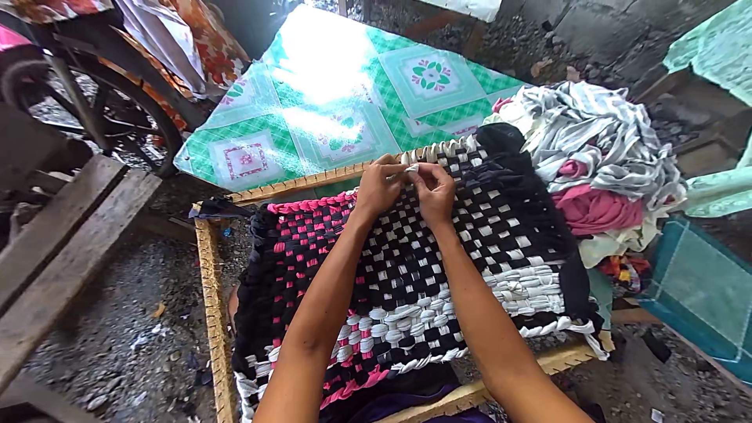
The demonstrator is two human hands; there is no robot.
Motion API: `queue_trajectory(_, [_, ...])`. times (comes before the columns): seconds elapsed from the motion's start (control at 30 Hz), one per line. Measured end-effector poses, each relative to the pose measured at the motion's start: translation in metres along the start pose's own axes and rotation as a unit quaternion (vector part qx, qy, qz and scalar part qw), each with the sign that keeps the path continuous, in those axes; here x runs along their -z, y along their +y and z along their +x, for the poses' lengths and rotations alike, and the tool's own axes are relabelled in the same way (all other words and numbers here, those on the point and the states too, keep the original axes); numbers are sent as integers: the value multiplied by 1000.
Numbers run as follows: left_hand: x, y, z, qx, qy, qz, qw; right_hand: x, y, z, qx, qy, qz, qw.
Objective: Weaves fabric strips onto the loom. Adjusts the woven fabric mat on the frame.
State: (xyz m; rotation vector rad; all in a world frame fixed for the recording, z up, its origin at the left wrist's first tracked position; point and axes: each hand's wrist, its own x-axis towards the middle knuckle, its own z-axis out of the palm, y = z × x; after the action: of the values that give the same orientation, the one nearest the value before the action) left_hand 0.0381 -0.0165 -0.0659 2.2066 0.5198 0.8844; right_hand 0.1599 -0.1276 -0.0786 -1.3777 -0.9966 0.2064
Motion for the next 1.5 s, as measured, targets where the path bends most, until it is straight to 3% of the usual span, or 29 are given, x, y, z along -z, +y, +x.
queue_trajectory(0.17, [1,0,0,17,-5,-8,1000,-2,-2,0,-3,-10,-69,998])
queue_trajectory(0.37, [-3,9,3,144,27,3,989,-1,0,2,-3,-96,-187,978])
queue_trajectory(0.6, [-12,28,7,224,87,42,970,1,4,5,0,-102,-151,983])
queue_trajectory(0.67, [-15,28,4,206,99,57,972,-1,3,3,-8,-71,-121,990])
queue_trajectory(0.8, [-3,17,1,159,41,-5,986,-5,-2,2,-26,-7,-138,990])
queue_trajectory(0.9, [3,10,1,129,3,-68,989,-9,-6,1,-30,8,-162,986])
queue_trajectory(1.13, [4,6,3,104,-97,-97,985,-14,-11,-1,-1,20,-221,975])
queue_trajectory(1.23, [7,5,2,74,-92,-120,986,-12,-8,0,13,5,-197,980])
queue_trajectory(1.4, [12,8,-3,52,-55,-151,986,1,-3,2,24,-75,-15,997])
queue_trajectory(1.5, [12,7,-5,29,-20,-142,989,1,-3,2,17,-38,23,999])
